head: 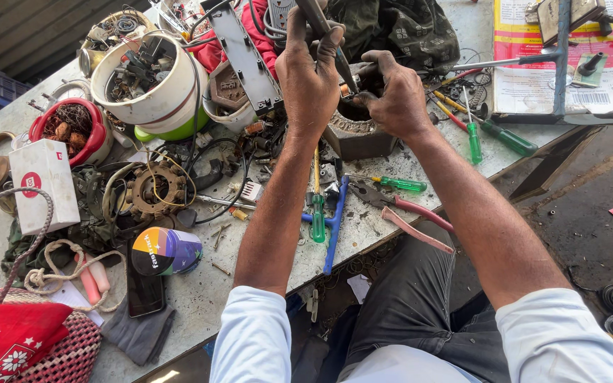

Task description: The person disassembles and adjusts a small electrical component using a hammer, screwdrivers, and pliers at a cluttered workbench.

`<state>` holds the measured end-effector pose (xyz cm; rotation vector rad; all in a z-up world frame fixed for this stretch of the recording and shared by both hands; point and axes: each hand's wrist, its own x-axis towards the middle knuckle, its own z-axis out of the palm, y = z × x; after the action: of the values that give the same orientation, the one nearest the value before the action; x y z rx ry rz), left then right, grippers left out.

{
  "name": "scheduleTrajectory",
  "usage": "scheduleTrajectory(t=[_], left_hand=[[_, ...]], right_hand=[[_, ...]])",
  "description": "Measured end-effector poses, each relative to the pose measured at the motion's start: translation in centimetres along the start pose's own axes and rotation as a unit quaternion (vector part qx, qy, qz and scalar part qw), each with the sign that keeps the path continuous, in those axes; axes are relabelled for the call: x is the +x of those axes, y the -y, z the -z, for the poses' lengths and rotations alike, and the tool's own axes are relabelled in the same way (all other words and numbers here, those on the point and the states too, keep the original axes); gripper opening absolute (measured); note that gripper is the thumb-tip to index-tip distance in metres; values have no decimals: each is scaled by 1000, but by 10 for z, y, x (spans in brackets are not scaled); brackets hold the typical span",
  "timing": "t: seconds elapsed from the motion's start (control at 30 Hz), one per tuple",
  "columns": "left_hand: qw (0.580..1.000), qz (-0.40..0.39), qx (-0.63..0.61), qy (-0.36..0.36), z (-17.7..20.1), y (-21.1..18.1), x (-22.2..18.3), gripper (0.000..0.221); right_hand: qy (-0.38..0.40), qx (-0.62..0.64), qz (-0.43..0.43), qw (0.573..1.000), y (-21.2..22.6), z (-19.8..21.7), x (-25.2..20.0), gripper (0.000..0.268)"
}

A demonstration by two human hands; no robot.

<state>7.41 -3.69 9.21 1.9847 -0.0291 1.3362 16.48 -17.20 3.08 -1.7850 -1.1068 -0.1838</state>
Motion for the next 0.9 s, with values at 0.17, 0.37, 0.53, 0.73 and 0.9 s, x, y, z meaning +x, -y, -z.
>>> scheduleTrajectory(t=[0.17, 0.37, 0.53, 0.73, 0.9], left_hand=[[999, 22, 25, 6, 2, 3, -1, 37], [998, 7, 62, 15, -7, 17, 2, 41], [998, 12, 57, 37, -18, 18, 7, 27], [999, 11, -30, 37, -17, 3, 10, 28], [999, -4, -10, 44, -15, -5, 11, 28]], right_hand=[[5, 17, -3, 1000, -4, -2, 0, 60], [3, -14, 0, 1000, -6, -4, 0, 59], [3, -16, 2, 1000, -2, -1, 1, 58], [-9, -5, 22, 1000, 15, 7, 1, 44], [-11, 11, 11, 1000, 26, 13, 0, 37]])
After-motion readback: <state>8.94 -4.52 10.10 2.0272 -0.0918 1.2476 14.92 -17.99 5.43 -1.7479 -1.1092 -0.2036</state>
